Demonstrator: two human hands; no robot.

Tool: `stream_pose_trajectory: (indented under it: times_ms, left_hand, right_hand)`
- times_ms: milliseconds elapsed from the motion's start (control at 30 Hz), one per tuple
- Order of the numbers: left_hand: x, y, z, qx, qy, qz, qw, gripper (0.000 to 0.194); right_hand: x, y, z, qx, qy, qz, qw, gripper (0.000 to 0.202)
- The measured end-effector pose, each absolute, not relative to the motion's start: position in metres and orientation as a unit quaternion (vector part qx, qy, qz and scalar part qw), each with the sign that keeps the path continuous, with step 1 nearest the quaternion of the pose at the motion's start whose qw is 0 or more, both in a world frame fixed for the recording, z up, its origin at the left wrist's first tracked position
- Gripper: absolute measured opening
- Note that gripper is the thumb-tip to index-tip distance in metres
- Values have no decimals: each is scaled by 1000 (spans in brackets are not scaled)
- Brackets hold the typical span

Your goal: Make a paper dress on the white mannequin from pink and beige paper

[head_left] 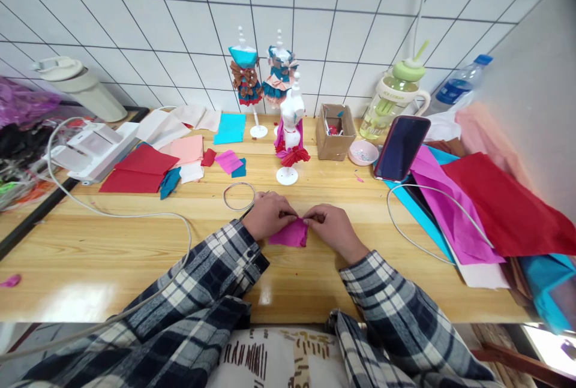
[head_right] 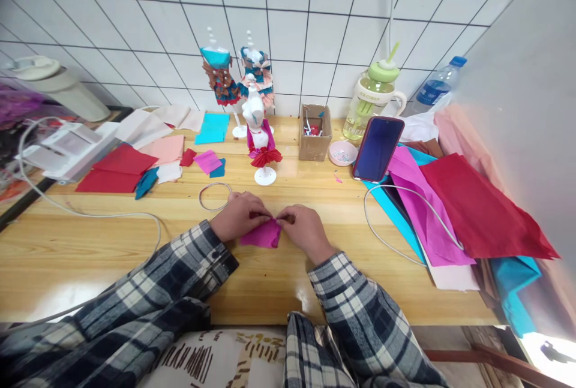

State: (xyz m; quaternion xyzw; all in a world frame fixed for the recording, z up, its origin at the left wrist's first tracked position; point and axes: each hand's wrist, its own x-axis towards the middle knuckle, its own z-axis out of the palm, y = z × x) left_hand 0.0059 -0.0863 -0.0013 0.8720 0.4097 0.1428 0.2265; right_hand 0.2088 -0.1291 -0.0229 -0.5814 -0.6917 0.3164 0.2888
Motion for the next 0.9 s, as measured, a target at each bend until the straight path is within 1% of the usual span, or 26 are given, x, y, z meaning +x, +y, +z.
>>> stream_pose_trajectory:
  times_ms: [100,233,300,400,467,600,700,900]
  left_hand:
    - [6,-87,-1,878,403,141,217,16]
    - [7,-88,-2,878,403,148,211,15]
    - [7,-88,-2,879,401,147,212,16]
    - [6,-89,-1,883,397,148,204,17]
    - [5,-90,0,886,393,148,197,17]
    - [2,-93,3,894,383,136,186,15]
    - [1,-97,5,900,384,133,159,14]
    - [0,-103,8,921,353,141,85,17]
  right_hand:
    - [212,-128,-20,-561,-713,300,295,14]
    - [214,-129,-20,-571,-703,311,290,29]
    - [214,-130,-20,-574,-710,290,287,25]
    - [211,-131,-20,-575,-722,264,279,12]
    - [210,-132,-19,-575,-729,253,270,10]
    - [210,-136,-17,-555,-762,228,245,9]
    - [211,-139,-17,-531,-793,208,213,11]
    - [215,-145,-14,-506,-837,153,139,24]
